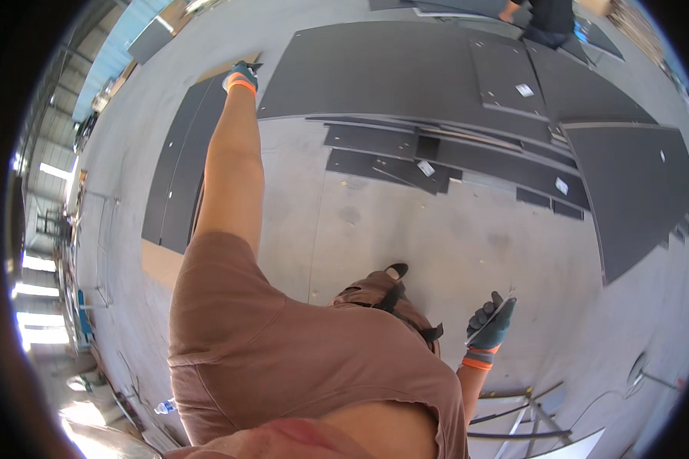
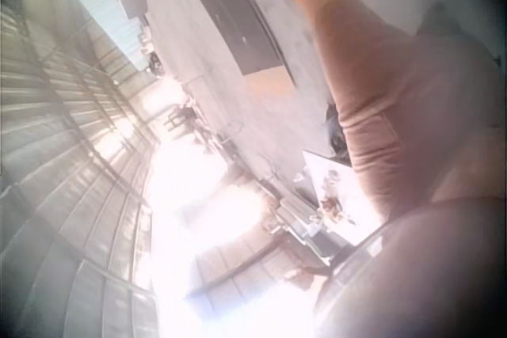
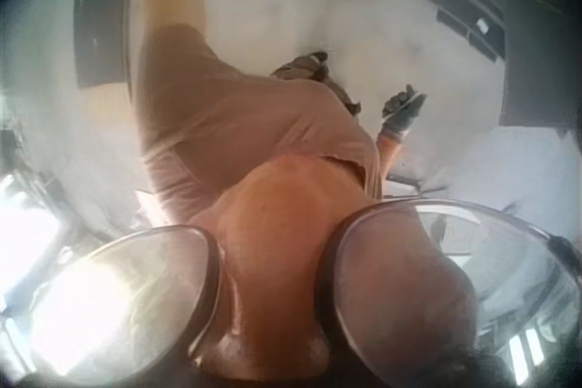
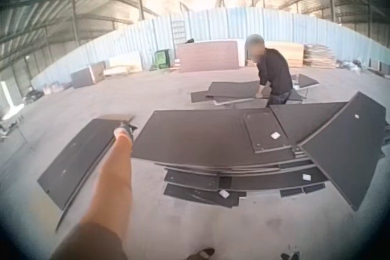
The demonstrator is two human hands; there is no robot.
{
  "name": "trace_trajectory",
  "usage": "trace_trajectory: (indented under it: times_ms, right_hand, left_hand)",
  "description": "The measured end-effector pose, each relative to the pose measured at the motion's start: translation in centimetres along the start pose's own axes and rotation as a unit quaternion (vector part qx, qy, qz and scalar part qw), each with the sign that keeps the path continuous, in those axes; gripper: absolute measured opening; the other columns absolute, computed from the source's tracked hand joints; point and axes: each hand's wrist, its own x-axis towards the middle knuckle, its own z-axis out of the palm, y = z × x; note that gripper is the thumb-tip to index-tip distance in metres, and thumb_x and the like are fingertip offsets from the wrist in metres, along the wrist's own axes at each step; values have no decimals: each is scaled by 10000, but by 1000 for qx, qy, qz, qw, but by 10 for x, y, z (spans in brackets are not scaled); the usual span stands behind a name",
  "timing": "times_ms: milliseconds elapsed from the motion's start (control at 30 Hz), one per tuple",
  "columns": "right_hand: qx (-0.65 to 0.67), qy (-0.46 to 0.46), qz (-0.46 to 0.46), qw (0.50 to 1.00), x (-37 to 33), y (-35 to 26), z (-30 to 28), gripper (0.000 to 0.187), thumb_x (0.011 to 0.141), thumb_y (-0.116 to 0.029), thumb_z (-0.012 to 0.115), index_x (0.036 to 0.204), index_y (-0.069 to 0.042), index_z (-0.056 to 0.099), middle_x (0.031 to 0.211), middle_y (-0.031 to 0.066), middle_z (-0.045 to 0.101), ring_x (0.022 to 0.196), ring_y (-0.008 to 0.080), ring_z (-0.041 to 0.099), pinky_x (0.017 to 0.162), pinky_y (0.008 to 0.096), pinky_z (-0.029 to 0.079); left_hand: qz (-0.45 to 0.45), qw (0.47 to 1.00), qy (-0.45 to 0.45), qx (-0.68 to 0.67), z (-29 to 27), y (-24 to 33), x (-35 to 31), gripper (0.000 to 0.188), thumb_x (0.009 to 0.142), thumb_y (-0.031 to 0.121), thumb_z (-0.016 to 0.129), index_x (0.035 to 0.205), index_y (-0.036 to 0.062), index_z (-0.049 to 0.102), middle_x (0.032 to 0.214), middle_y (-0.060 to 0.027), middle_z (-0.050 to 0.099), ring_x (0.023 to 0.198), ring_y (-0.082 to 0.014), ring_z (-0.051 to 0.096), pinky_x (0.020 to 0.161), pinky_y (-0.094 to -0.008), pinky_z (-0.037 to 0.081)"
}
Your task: The person applies a bead of adhesive along the edge of a large dark panel using a caulking gun, then smooths it with a plastic spreader. They later wipe the panel surface with a cloth and a water bottle.
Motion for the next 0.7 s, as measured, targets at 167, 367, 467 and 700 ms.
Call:
trace_trajectory:
  times_ms: [167,367,467,700]
  right_hand:
    - [-38,-134,86,986,-48,-34,67,527,989,-616,588,1137,-121,689,704,-61,523,497,65,374,418,227,288]
    - [-76,-188,123,972,-40,-39,100,502,1009,-599,565,1119,-118,661,705,-66,517,498,66,373,419,229,291]
    - [-96,-199,148,964,-43,-34,104,495,1018,-588,558,1119,-113,655,704,-64,512,499,65,373,419,233,287]
    - [-125,-223,169,952,-44,-40,112,502,1028,-579,546,1125,-96,641,674,-57,470,481,65,348,419,238,274]
  left_hand:
    - [-9,953,5,303,-194,-38,-25,138,906,199,666,1021,218,739,1016,10,772,973,-245,735,809,-346,555]
    - [54,946,32,319,-277,-70,-102,227,888,146,646,1075,241,734,1077,-36,766,1019,-288,726,844,-380,561]
    - [104,936,54,331,-310,-83,-108,232,894,121,615,1072,234,711,1070,-49,762,1014,-309,720,830,-402,560]
    - [-98,990,52,-91,-309,-27,-95,136,897,262,700,1001,175,713,968,-65,745,865,-269,699,796,-393,538]
